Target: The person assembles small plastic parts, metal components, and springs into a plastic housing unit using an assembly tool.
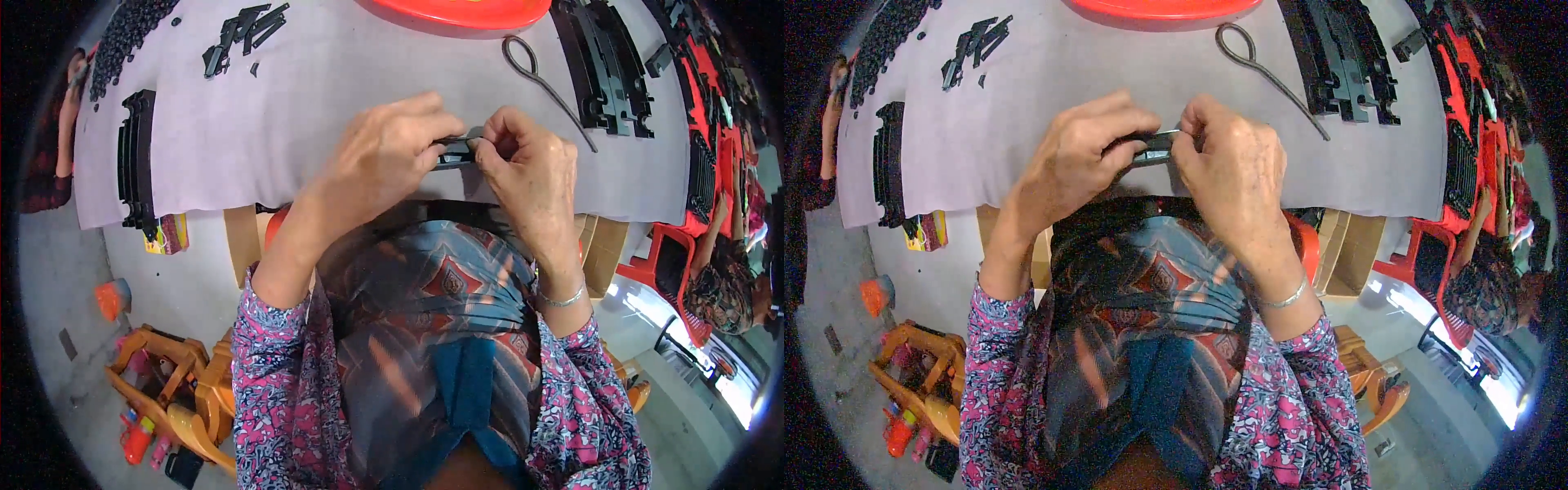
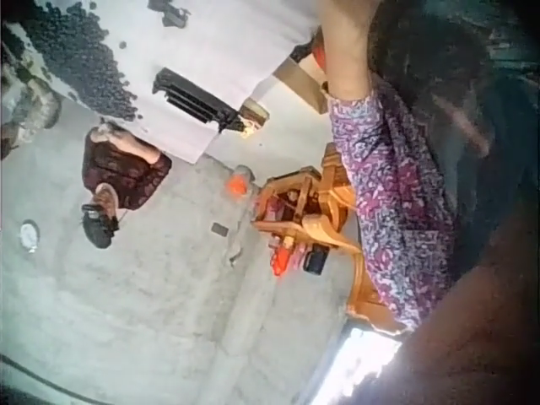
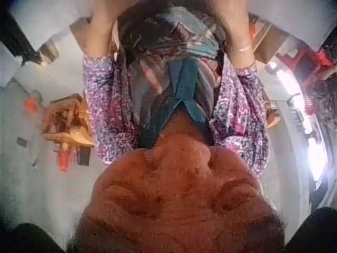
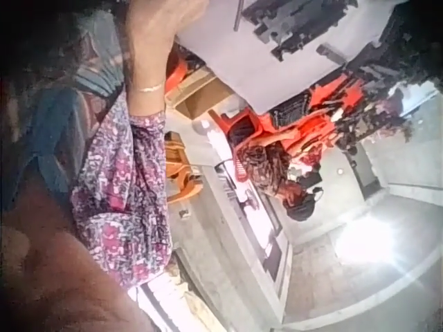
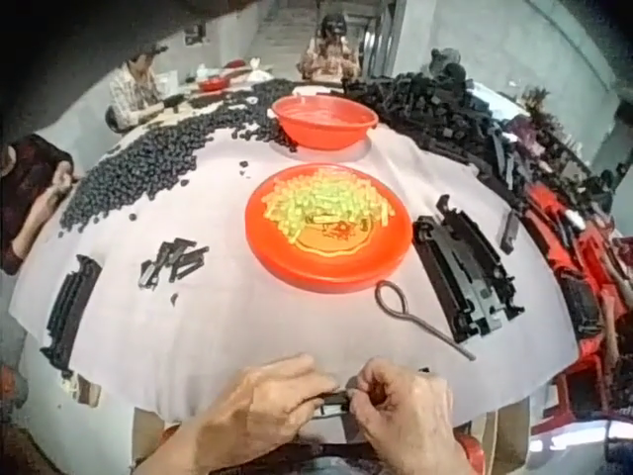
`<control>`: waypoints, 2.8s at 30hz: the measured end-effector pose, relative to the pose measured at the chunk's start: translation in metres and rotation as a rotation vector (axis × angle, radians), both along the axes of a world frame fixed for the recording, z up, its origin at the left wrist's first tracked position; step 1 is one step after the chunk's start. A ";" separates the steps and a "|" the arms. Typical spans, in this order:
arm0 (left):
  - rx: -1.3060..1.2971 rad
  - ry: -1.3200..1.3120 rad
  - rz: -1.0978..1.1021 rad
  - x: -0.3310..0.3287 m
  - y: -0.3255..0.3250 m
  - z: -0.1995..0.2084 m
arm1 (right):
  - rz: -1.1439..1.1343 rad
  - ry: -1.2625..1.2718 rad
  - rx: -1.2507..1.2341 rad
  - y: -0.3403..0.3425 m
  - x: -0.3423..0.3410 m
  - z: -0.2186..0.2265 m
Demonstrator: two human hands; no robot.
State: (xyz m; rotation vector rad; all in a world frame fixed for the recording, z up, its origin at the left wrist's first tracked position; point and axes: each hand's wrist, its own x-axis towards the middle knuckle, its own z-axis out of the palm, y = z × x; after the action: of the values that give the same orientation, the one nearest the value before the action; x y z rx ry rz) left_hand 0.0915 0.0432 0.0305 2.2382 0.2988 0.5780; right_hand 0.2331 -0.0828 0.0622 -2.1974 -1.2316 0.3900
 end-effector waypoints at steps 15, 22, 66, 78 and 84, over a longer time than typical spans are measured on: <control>0.303 0.105 0.029 -0.018 -0.015 -0.003 | 0.011 -0.039 0.039 -0.001 0.000 -0.004; 0.382 0.034 0.096 -0.015 -0.021 -0.015 | 0.038 0.000 0.179 -0.012 0.001 -0.013; 0.176 -0.057 0.011 -0.022 -0.008 -0.015 | 0.302 -0.383 0.342 -0.018 -0.001 -0.042; 0.180 -0.126 -0.007 -0.019 -0.009 -0.015 | 0.335 -0.393 0.344 -0.019 0.000 -0.041; 0.129 -0.122 0.016 -0.021 -0.013 -0.020 | 0.333 -0.396 0.371 -0.022 0.002 -0.045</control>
State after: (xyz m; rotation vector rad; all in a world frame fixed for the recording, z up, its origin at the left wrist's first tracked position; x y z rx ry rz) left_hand 0.0709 0.0300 0.0110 2.3136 0.2236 0.7577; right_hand 0.2350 -0.1045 0.0176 -1.8002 -1.7330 -0.1523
